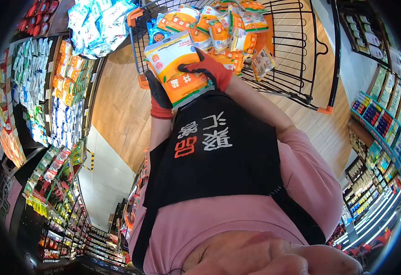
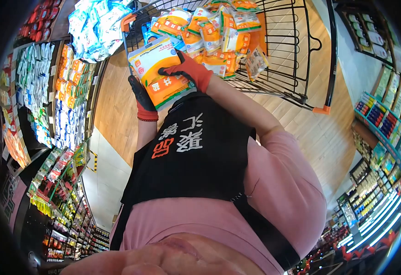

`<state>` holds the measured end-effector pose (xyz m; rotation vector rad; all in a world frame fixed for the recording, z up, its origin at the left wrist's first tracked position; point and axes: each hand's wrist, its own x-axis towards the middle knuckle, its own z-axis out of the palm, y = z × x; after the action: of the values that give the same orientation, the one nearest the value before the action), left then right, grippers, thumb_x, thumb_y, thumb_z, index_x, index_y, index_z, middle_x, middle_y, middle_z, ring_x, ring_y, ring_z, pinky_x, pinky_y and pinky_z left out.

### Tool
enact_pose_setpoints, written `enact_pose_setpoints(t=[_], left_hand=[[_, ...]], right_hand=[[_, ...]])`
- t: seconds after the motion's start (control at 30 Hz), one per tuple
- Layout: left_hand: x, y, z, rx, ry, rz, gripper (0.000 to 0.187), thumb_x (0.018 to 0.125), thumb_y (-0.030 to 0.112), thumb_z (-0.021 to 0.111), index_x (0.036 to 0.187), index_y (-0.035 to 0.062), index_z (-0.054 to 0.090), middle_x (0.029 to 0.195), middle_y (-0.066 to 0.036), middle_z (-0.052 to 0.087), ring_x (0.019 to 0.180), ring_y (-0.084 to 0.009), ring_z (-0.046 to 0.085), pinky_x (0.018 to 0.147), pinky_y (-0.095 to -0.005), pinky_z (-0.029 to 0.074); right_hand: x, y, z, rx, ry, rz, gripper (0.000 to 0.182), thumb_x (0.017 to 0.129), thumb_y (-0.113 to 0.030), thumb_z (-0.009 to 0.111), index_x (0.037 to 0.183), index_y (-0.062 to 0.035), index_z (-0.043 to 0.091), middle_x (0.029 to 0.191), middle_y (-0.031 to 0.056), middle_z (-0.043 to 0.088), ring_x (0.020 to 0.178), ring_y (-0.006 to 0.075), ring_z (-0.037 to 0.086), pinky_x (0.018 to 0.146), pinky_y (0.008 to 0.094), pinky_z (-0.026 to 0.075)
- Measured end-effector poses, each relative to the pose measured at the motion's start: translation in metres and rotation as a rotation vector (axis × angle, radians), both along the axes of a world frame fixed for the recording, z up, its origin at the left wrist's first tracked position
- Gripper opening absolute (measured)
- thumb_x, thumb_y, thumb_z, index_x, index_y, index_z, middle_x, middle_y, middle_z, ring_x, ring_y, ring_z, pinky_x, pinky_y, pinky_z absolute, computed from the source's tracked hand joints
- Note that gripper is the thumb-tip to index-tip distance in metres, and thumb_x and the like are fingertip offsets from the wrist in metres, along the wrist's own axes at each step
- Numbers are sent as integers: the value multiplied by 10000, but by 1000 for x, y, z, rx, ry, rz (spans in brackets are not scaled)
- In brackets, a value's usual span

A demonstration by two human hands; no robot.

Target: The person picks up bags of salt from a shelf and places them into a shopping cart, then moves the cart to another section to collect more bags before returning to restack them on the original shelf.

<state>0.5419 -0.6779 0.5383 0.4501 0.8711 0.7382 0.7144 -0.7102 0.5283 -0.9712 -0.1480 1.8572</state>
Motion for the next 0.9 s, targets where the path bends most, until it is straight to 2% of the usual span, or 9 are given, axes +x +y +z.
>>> enact_pose_setpoints(t=[0.03, 0.1, 0.2, 0.37, 0.47, 0.53, 0.57, 0.77, 0.9], left_hand=[[-8, -2, -11, -63, -175, -33, 635, 867, 541, 420, 1295, 77, 354, 1253, -135, 458, 1094, -279, 516, 902, -443, 450], [-15, -5, -20, -59, -119, -101, 573, 878, 456, 452, 1293, 73, 354, 1238, -135, 471, 1087, -279, 521, 899, -441, 454], [-35, -10, -53, -136, -103, -51, 469, 871, 253, 487, 1275, 45, 372, 1180, -145, 514, 1068, -290, 531, 905, -442, 451], [-30, -16, -39, -163, -183, 81, 462, 829, 193, 516, 1231, -8, 411, 1156, -169, 528, 1033, -322, 549, 891, -461, 460], [-36, -16, -37, -108, -113, 106, 487, 828, 222, 523, 1234, -20, 407, 1167, -177, 522, 1041, -327, 545, 884, -465, 463], [-42, -17, -40, -103, -81, 135, 490, 829, 231, 525, 1233, -21, 408, 1166, -176, 523, 1039, -326, 546, 885, -463, 463], [-44, -17, -37, -94, -81, 134, 482, 839, 238, 515, 1233, -20, 412, 1166, -175, 524, 1040, -324, 546, 884, -458, 463], [-46, -17, -32, -110, -81, 166, 474, 841, 232, 510, 1237, -12, 416, 1166, -178, 525, 1045, -323, 542, 885, -462, 458], [-47, -20, -28, -167, -107, 193, 453, 833, 204, 507, 1227, -5, 428, 1160, -180, 528, 1039, -325, 545, 884, -467, 457]], right_hand=[[-4, -1, -2, 62, -94, -3, 827, 714, 43, 645, 1374, -35, 153, 1147, 143, 546, 994, 205, 584, 795, 305, 508], [-17, -2, -17, 200, -449, -9, 918, 684, -27, 720, 1386, -45, 127, 1116, 122, 547, 925, 174, 596, 760, 275, 508], [-12, 3, 17, 69, -351, 103, 981, 624, -150, 799, 1356, 29, 171, 1207, 136, 484, 1042, 164, 527, 833, 280, 475], [30, -9, 4, 179, -308, 53, 808, 725, -491, 659, 1272, 38, 385, 1211, 140, 484, 1114, 178, 465, 965, 294, 338], [100, -48, -37, -180, -1042, -179, 699, 690, -436, 707, 1164, 23, 476, 1104, 144, 553, 1008, 216, 526, 838, 323, 427], [144, -88, -58, -440, -1936, 82, 648, 639, -404, 737, 1065, 15, 487, 1056, 203, 550, 911, 340, 565, 776, 410, 463], [160, -99, -60, -700, -1944, 301, 614, 646, -401, 732, 1052, -17, 477, 1060, 191, 551, 915, 328, 578, 792, 414, 466], [181, -117, -117, -801, -1842, 568, 560, 682, -370, 700, 1087, -55, 476, 1075, 191, 561, 986, 329, 569, 824, 392, 466], [186, -115, -138, -683, -1931, 677, 234, 826, -128, 447, 1027, -57, 544, 958, 225, 608, 921, 371, 596, 773, 425, 484]])
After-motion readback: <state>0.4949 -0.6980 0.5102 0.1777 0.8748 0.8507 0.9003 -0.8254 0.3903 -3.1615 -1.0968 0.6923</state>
